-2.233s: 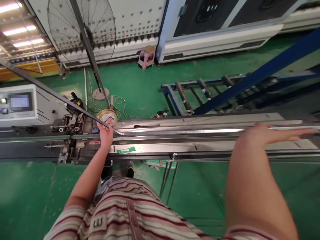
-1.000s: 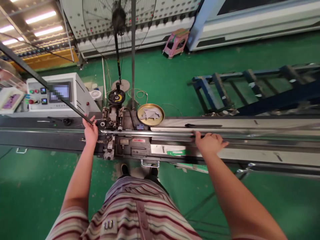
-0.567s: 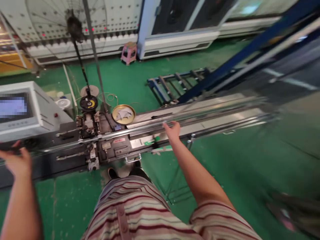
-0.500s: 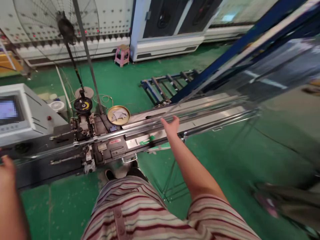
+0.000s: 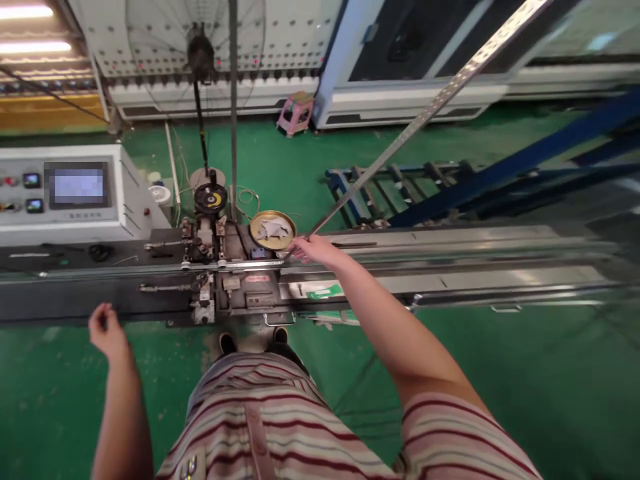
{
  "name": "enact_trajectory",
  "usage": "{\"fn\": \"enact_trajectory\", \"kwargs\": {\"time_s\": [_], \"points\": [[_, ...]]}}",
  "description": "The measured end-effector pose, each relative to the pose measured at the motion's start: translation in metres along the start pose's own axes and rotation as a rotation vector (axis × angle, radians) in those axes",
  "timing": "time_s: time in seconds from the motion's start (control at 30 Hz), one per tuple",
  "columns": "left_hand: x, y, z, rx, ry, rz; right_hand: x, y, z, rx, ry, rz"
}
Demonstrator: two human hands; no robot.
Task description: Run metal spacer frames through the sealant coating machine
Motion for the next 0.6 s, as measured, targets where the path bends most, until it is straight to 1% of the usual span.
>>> {"fn": "enact_trajectory", "kwargs": {"time_s": [0.07, 0.13, 0.17, 0.23, 0.37, 0.5, 0.6], "points": [[-0.032, 0.028, -0.011, 0.068, 0.031, -0.044, -0.015, -0.006, 0.033, -0.038, 0.037, -0.045], [-0.058, 0.050, -0.021, 0.086, 0.056, -0.101, -0.030, -0.010, 0.066, -0.061, 0.076, -0.101], [-0.067, 0.057, -0.026, 0.090, 0.060, -0.122, -0.037, -0.011, 0.082, -0.078, 0.098, -0.125], [-0.079, 0.064, -0.039, 0.099, 0.054, -0.141, -0.052, -0.013, 0.115, -0.125, 0.150, -0.167], [-0.089, 0.060, -0.067, 0.121, 0.035, -0.140, -0.087, -0.012, 0.178, -0.216, 0.246, -0.226], [-0.090, 0.049, -0.094, 0.144, 0.013, -0.129, -0.125, -0.011, 0.240, -0.253, 0.308, -0.301], [-0.089, 0.039, -0.108, 0.150, -0.007, -0.120, -0.150, -0.013, 0.285, -0.276, 0.324, -0.344]]}}
Point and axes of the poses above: each hand's wrist, its own y-axis away from the middle knuckle, its own z-axis out of the palm, x = y × z, the point moved 6 cm from there along -y, towards the middle knuckle, and after that the axes turned 6 degrees about -z, right-handed, at the moved point
